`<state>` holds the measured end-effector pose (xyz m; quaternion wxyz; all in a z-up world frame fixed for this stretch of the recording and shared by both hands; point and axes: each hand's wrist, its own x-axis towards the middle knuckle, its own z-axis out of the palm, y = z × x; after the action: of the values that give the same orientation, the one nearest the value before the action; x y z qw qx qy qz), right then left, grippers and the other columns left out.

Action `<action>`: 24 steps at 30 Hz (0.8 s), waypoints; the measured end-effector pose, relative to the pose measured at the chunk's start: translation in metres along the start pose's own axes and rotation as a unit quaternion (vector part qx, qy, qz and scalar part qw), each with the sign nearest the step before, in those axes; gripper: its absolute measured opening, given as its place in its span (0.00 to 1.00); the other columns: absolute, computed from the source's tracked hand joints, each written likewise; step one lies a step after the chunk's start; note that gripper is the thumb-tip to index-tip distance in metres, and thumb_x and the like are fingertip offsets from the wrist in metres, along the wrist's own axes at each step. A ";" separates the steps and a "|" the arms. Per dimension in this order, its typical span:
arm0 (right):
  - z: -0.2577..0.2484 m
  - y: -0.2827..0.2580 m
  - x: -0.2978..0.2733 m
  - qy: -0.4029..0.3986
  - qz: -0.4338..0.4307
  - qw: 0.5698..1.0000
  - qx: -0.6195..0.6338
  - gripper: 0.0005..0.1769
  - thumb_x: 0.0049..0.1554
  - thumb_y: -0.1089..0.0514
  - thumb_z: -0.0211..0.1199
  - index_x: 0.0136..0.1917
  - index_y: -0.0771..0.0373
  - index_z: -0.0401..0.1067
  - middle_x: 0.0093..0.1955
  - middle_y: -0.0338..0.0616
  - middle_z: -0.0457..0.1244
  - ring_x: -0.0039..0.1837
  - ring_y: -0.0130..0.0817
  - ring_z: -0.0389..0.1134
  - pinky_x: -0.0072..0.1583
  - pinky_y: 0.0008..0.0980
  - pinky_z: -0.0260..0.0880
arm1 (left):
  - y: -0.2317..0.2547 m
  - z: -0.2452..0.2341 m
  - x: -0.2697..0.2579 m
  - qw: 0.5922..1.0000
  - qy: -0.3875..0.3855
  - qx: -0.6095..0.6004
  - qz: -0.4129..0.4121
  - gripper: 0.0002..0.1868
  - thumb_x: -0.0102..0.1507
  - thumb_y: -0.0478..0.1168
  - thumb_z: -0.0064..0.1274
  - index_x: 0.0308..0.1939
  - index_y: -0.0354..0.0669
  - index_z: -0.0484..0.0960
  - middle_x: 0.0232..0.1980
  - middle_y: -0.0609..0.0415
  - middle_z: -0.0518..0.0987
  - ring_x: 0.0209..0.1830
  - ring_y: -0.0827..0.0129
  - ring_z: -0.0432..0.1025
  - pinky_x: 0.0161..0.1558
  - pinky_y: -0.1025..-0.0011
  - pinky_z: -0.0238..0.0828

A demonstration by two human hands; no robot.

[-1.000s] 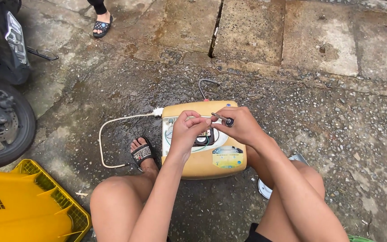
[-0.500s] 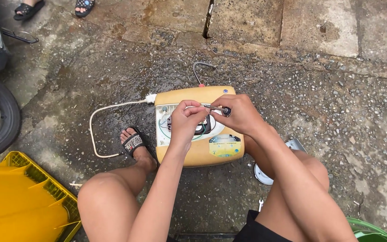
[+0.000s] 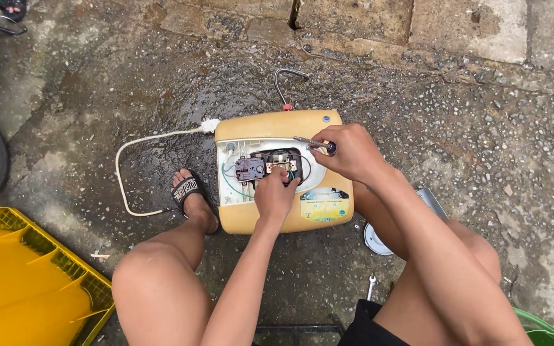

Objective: Repairing an electrical appliance by unscrewing internal components and adjusting wiring.

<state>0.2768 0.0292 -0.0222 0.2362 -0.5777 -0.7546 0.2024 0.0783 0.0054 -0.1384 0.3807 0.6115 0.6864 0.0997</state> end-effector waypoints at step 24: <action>0.086 0.033 0.011 -0.143 0.095 0.977 -0.128 0.11 0.51 0.51 0.69 0.48 0.48 0.82 0.47 0.38 0.73 0.50 0.52 0.74 0.54 0.52 0.76 | -0.006 0.034 0.020 0.999 -0.006 -0.006 -0.053 0.10 0.58 0.53 0.54 0.28 0.58 0.84 0.33 0.55 0.84 0.45 0.46 0.81 0.47 0.51 0.79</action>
<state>0.2491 0.0447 -0.1089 0.0298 -0.6373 -0.7420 0.2059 0.0964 0.0113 -0.1736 0.3934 0.5726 0.7149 0.0798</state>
